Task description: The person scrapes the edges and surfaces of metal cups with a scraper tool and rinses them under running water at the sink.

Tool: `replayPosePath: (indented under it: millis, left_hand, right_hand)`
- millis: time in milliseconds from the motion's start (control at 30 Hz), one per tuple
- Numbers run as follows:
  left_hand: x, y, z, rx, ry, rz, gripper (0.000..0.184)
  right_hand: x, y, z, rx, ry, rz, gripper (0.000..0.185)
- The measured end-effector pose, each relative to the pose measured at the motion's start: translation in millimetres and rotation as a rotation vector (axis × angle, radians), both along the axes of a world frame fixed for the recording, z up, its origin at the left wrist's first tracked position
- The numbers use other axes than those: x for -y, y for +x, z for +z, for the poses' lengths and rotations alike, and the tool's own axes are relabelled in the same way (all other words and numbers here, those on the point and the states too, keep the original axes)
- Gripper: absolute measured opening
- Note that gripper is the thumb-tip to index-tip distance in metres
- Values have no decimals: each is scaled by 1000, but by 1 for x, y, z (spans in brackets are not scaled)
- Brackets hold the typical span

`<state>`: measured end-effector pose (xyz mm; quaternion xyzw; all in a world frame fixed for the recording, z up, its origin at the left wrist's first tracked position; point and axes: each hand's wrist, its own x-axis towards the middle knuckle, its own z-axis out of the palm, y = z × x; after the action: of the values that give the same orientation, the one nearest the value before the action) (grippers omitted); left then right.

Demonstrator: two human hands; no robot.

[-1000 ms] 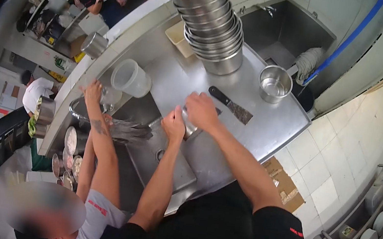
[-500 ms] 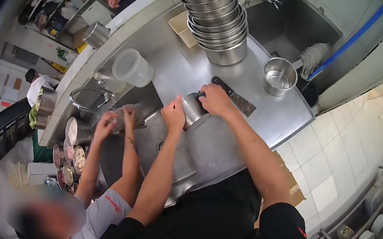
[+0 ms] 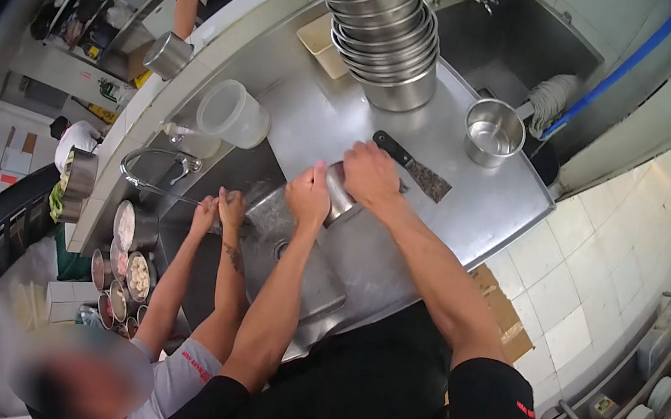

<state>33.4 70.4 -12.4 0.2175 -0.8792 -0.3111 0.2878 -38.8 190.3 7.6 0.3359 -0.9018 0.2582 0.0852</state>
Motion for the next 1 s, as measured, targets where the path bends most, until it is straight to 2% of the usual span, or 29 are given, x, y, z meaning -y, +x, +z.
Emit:
replayPosePath:
  millis: [67, 100, 167, 200, 233, 300, 367, 467, 500, 567, 633, 667, 833, 900, 933, 1000]
  left_hand:
    - [6, -4, -5, -2, -98, 0, 46]
    - [6, -4, 1, -15, 11, -5, 49]
    - [5, -14, -2, -4, -34, -5, 48]
    - [5, -7, -3, 24, -89, -2, 48]
    - [4, -6, 8, 105, -17, -1, 47]
    - [7, -14, 9, -8, 6, -7, 47]
    - [9, -6, -3, -51, 43, 5, 47]
    - [16, -1, 1, -3, 58, 7, 48]
    - [21, 5, -8, -57, 117, 4, 46]
    - [27, 3, -12, -107, 184, -5, 45]
    - [32, 13, -18, -146, 349, -47, 45]
    - [34, 15, -20, -138, 349, -37, 45]
    - [43, 17, -23, -226, 516, -114, 46]
    - [44, 16, -26, -266, 550, -121, 46]
    - [44, 17, -25, -280, 556, -114, 45]
    - [43, 18, -25, -298, 564, -105, 45]
  right_hand:
    - [-3, 5, -15, 55, -22, 41, 13]
    - [-1, 0, -7, 37, -26, 25, 13]
    - [0, 13, 2, -125, -217, 137, 12]
    - [6, 5, -3, -65, -192, 43, 11]
    - [5, 18, -8, -34, -175, 41, 11]
    - [10, -2, 3, -87, -170, 27, 11]
    - [16, 19, 2, -168, -239, 142, 10]
    - [6, -5, -16, 125, -80, 71, 17]
    - [3, -8, -19, 110, -85, 67, 17]
    - [-7, -4, -25, 537, -257, 5, 29]
    - [-14, 2, -24, 655, -299, 6, 35]
    - [-16, 3, -23, 754, -354, 9, 41]
    - [-27, 15, -30, 810, -419, 104, 43]
    - [-28, 24, -43, 731, -683, 133, 39]
    - [-28, 27, -46, 732, -683, 127, 39]
    - [-24, 30, -49, 1219, -941, 156, 36]
